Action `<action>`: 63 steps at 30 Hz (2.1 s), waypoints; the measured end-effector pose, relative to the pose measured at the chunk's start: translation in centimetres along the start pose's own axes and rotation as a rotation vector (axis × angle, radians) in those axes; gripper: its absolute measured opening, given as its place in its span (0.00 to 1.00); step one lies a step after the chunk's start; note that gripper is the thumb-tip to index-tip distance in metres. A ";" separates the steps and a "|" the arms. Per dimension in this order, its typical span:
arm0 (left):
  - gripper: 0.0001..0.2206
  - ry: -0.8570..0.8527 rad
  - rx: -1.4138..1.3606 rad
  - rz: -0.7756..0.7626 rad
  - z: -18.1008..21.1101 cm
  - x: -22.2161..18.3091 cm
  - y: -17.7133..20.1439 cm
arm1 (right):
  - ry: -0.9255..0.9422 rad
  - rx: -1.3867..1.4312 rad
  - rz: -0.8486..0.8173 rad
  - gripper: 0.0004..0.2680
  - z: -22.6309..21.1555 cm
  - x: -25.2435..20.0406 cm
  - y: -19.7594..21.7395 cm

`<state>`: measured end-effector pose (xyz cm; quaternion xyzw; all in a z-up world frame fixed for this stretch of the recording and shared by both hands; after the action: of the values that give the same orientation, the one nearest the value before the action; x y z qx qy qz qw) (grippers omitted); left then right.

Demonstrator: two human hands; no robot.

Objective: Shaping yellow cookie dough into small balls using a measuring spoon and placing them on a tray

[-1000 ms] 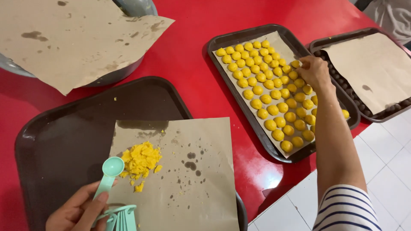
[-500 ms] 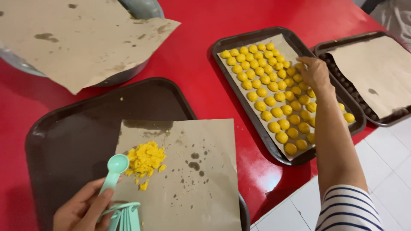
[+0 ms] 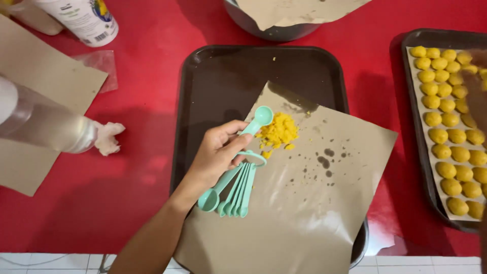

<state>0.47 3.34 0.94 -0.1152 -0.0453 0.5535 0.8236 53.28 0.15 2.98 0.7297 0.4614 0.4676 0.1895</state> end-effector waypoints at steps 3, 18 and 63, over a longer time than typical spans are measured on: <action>0.08 -0.010 -0.031 -0.046 -0.1 0.2 0.0 | -0.004 -0.248 -0.121 0.14 -13.9 -0.8 -3.6; 0.07 -0.091 -0.011 -0.137 0.3 -0.4 -0.5 | 0.028 -0.168 -0.278 0.11 -22.1 -5.3 -18.8; 0.08 -0.171 0.084 -0.225 -0.6 -0.6 -0.5 | -0.065 -0.062 -0.384 0.11 -26.6 -2.9 -11.8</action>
<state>0.82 2.52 0.50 -0.0274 -0.1049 0.4671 0.8775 24.21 -0.45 6.20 0.6368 0.5712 0.4131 0.3124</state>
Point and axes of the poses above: each hand's wrist, its own x-axis towards the middle knuckle, its own y-axis out of the back of the hand, z = x × y, the point moved 3 cm from there along x, towards the middle knuckle, and after that the axes turned 4 degrees about -y, right-handed, at the moved point
